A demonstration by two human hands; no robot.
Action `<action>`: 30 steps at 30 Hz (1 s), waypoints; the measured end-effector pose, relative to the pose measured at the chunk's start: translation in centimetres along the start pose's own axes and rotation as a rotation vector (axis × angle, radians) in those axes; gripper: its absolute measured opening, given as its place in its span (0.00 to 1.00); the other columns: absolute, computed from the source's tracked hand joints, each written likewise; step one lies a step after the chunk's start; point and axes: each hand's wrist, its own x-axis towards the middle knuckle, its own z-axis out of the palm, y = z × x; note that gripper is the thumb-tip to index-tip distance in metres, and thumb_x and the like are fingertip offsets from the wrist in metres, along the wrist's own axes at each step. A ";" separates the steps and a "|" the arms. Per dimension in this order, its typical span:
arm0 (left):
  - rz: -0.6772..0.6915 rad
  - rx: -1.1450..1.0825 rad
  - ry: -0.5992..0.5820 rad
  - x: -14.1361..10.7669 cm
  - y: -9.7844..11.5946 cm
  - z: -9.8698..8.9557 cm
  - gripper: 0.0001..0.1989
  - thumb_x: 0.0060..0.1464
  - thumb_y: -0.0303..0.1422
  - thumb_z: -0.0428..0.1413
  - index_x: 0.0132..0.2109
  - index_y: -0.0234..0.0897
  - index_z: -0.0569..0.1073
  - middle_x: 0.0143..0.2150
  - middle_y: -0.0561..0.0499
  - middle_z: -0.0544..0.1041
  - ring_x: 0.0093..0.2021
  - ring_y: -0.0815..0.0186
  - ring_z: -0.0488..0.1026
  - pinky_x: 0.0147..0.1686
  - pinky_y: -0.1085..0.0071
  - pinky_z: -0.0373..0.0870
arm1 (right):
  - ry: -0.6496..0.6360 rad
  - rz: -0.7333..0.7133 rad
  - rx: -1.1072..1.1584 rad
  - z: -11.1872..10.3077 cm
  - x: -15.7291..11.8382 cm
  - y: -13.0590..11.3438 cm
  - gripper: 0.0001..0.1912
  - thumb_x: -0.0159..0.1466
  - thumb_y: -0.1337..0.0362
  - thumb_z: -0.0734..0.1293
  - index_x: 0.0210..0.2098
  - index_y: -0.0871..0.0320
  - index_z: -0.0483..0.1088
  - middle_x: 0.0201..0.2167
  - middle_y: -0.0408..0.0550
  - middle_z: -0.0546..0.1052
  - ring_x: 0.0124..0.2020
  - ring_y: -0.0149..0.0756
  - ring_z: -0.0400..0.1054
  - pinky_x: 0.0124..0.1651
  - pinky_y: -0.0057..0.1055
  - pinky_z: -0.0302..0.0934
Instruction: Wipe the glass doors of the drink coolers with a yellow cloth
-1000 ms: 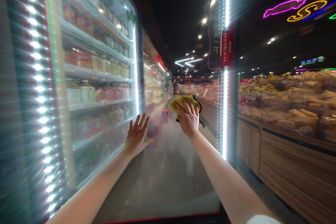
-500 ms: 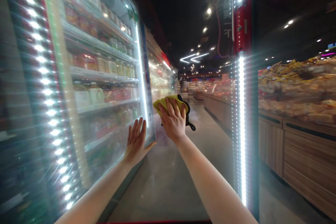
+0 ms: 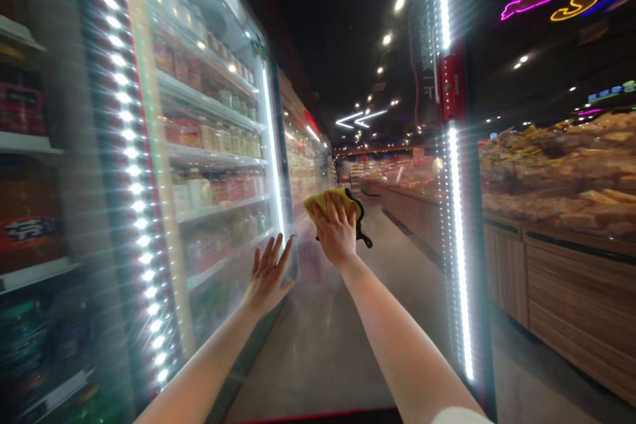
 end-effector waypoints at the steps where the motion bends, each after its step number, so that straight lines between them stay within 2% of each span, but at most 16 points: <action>1: -0.002 0.009 0.007 -0.1 -0.4 -0.2 0.52 0.54 0.28 0.59 0.76 0.42 0.35 0.78 0.39 0.42 0.77 0.48 0.38 0.70 0.39 0.46 | -0.023 -0.069 0.003 0.4 -0.5 -0.7 0.32 0.69 0.66 0.63 0.71 0.45 0.58 0.75 0.51 0.53 0.74 0.58 0.45 0.71 0.68 0.40; 4: -0.031 0.036 0.024 -0.8 -1.8 -0.4 0.52 0.54 0.28 0.59 0.76 0.41 0.37 0.78 0.38 0.42 0.76 0.46 0.38 0.70 0.38 0.46 | -0.129 -0.361 -0.004 0.4 -2.2 0.0 0.35 0.66 0.71 0.64 0.70 0.41 0.59 0.73 0.46 0.58 0.74 0.48 0.49 0.73 0.59 0.43; 5: -0.043 0.042 0.023 -1.0 -2.3 -0.4 0.52 0.53 0.28 0.59 0.76 0.42 0.37 0.78 0.39 0.42 0.76 0.45 0.38 0.69 0.37 0.47 | -0.143 -0.391 -0.015 0.1 -2.3 0.8 0.36 0.66 0.73 0.64 0.69 0.41 0.60 0.73 0.45 0.59 0.73 0.46 0.51 0.73 0.56 0.44; 7: -0.056 0.045 0.011 -1.5 -3.1 -0.3 0.52 0.53 0.28 0.60 0.76 0.45 0.38 0.78 0.40 0.42 0.76 0.45 0.39 0.68 0.35 0.49 | -0.092 -0.299 -0.042 -0.5 -1.1 1.9 0.35 0.65 0.73 0.63 0.69 0.42 0.60 0.73 0.45 0.59 0.73 0.47 0.51 0.73 0.55 0.45; 9: -0.059 0.042 -0.001 -1.8 -3.6 -0.2 0.53 0.52 0.27 0.61 0.76 0.48 0.39 0.78 0.42 0.42 0.76 0.44 0.40 0.67 0.34 0.51 | 0.014 -0.115 -0.046 -0.6 1.6 1.5 0.34 0.67 0.71 0.63 0.70 0.44 0.60 0.74 0.48 0.56 0.74 0.51 0.48 0.72 0.60 0.44; 11: -0.050 0.045 0.010 -1.9 -3.8 -0.1 0.53 0.52 0.27 0.61 0.76 0.48 0.39 0.78 0.42 0.43 0.76 0.44 0.40 0.67 0.34 0.51 | 0.105 0.032 -0.020 -0.2 4.6 -0.7 0.32 0.68 0.66 0.63 0.71 0.44 0.58 0.75 0.50 0.54 0.75 0.56 0.44 0.70 0.67 0.42; 13: -0.034 0.052 0.043 -1.7 -3.9 -0.1 0.53 0.52 0.27 0.61 0.76 0.46 0.39 0.78 0.41 0.44 0.76 0.45 0.40 0.69 0.36 0.48 | 0.122 0.065 0.002 0.6 6.4 -3.4 0.31 0.70 0.60 0.64 0.71 0.44 0.57 0.75 0.51 0.53 0.75 0.60 0.41 0.69 0.72 0.40; 15: -0.029 0.054 0.083 -1.1 -4.0 -0.4 0.53 0.53 0.29 0.62 0.76 0.44 0.38 0.77 0.41 0.44 0.77 0.47 0.39 0.71 0.38 0.45 | 0.071 -0.071 -0.003 1.1 6.3 -4.9 0.30 0.71 0.59 0.63 0.71 0.43 0.57 0.75 0.49 0.53 0.75 0.59 0.42 0.69 0.71 0.40; 16: -0.034 0.055 0.101 -0.6 -4.1 -0.6 0.54 0.53 0.30 0.62 0.76 0.43 0.37 0.77 0.41 0.44 0.77 0.47 0.38 0.71 0.39 0.44 | 0.030 -0.184 -0.014 1.1 5.7 -4.7 0.29 0.71 0.60 0.63 0.70 0.43 0.58 0.75 0.48 0.54 0.75 0.57 0.43 0.70 0.68 0.40; 18: -0.056 0.058 0.121 0.5 -4.5 -1.1 0.56 0.52 0.32 0.64 0.76 0.43 0.36 0.77 0.40 0.43 0.77 0.46 0.34 0.70 0.37 0.43 | -0.056 -0.423 -0.047 0.4 4.0 -2.6 0.29 0.71 0.64 0.63 0.69 0.40 0.59 0.74 0.43 0.57 0.74 0.50 0.47 0.73 0.60 0.40; 20: -0.072 0.062 0.106 1.5 -5.0 -1.5 0.60 0.49 0.36 0.68 0.76 0.43 0.36 0.78 0.39 0.39 0.76 0.42 0.31 0.69 0.33 0.43 | -0.107 -0.530 -0.086 -1.0 3.0 0.9 0.30 0.69 0.67 0.64 0.69 0.39 0.61 0.72 0.41 0.60 0.73 0.45 0.51 0.74 0.54 0.41; 22: -0.075 0.061 0.066 2.3 -5.6 -1.7 0.64 0.45 0.38 0.71 0.76 0.45 0.36 0.78 0.38 0.36 0.76 0.38 0.29 0.66 0.28 0.44 | -0.065 -0.435 -0.135 -2.5 3.8 3.9 0.30 0.69 0.68 0.64 0.68 0.40 0.62 0.72 0.44 0.61 0.72 0.46 0.52 0.74 0.53 0.43; 24: -0.068 0.061 0.036 2.6 -6.0 -1.8 0.67 0.41 0.39 0.73 0.76 0.46 0.35 0.78 0.38 0.34 0.75 0.36 0.28 0.65 0.27 0.46 | 0.054 -0.200 -0.164 -3.3 6.3 4.7 0.29 0.69 0.65 0.64 0.69 0.46 0.62 0.73 0.49 0.59 0.73 0.52 0.50 0.72 0.57 0.44; 27: -0.068 0.071 0.029 2.5 -6.1 -1.7 0.68 0.41 0.40 0.73 0.76 0.46 0.35 0.78 0.39 0.35 0.75 0.37 0.29 0.66 0.29 0.46 | 0.145 0.050 -0.127 -2.7 10.8 1.3 0.29 0.71 0.57 0.62 0.70 0.47 0.60 0.74 0.52 0.55 0.74 0.59 0.46 0.69 0.66 0.45; 29: -0.072 0.077 0.020 2.4 -6.1 -1.7 0.68 0.41 0.41 0.73 0.76 0.47 0.34 0.78 0.39 0.35 0.76 0.38 0.29 0.67 0.30 0.46 | 0.132 0.049 -0.092 -1.7 12.0 -2.3 0.29 0.72 0.54 0.61 0.71 0.45 0.58 0.75 0.49 0.53 0.74 0.58 0.44 0.69 0.67 0.44; 30: -0.075 0.078 0.012 2.3 -6.0 -1.8 0.68 0.41 0.41 0.73 0.75 0.47 0.34 0.78 0.40 0.35 0.76 0.38 0.30 0.67 0.30 0.46 | 0.099 -0.006 -0.082 -1.1 11.8 -3.8 0.28 0.72 0.55 0.61 0.71 0.44 0.57 0.75 0.49 0.53 0.75 0.57 0.43 0.70 0.67 0.43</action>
